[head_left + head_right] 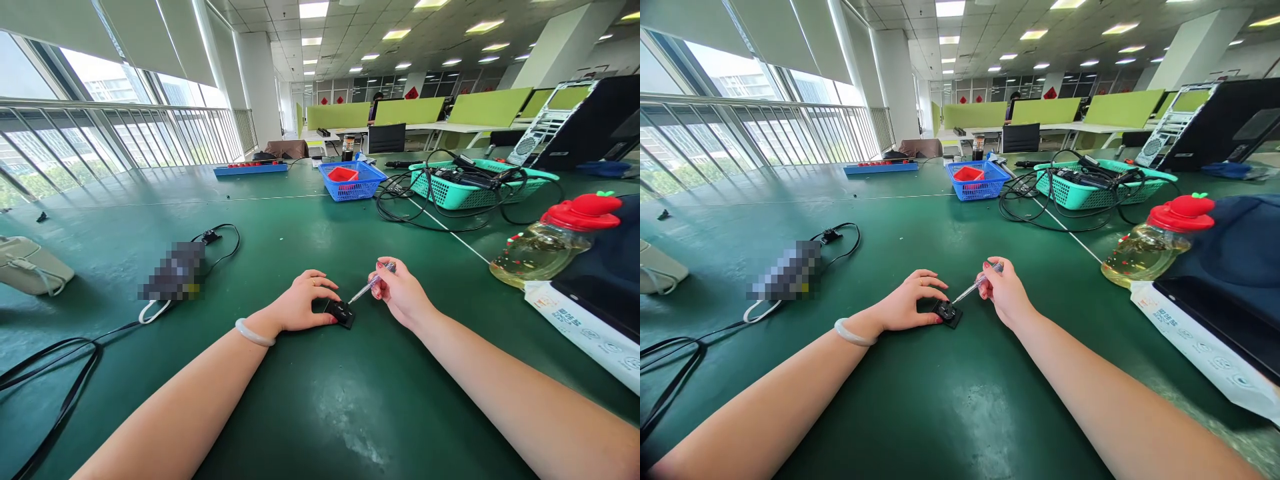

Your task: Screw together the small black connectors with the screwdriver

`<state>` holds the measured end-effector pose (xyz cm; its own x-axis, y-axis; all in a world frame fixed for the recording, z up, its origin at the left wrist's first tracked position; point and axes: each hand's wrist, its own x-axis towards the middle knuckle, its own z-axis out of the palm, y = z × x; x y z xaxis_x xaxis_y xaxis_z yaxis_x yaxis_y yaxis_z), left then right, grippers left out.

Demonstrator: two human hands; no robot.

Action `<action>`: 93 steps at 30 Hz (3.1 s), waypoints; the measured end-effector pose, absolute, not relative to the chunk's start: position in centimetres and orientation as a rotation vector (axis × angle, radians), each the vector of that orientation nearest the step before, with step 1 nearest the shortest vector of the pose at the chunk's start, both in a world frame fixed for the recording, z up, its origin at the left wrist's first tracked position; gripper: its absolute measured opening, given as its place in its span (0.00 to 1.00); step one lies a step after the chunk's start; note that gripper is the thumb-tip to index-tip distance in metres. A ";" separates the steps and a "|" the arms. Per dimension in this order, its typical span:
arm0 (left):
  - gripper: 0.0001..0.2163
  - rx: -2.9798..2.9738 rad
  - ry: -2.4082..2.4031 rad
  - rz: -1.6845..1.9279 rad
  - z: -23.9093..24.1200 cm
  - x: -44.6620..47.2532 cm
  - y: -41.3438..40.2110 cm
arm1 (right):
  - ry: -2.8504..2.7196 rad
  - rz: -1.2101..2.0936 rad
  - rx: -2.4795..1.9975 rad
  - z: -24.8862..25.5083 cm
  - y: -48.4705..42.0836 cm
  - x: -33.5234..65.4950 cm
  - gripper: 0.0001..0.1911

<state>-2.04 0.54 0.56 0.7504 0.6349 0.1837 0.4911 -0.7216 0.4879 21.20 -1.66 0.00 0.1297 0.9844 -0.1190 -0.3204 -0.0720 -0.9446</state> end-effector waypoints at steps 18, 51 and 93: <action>0.15 2.522 1.191 0.594 0.0 -2.0 1.0 | -1.239 0.636 -1.051 1.1 -3.9 20.8 0.22; 0.21 2.516 1.185 0.556 0.4 -1.9 1.1 | -1.592 0.387 -1.325 1.0 -4.1 20.5 0.08; 0.20 2.572 1.489 0.722 0.6 -1.6 0.2 | -1.454 0.027 -0.988 0.7 -3.4 22.0 0.14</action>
<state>-1.65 0.22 0.64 0.4155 0.8370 0.3562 0.7978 -0.5234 0.2992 22.00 -3.44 0.70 0.1886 0.5664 0.8023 0.5359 0.6252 -0.5674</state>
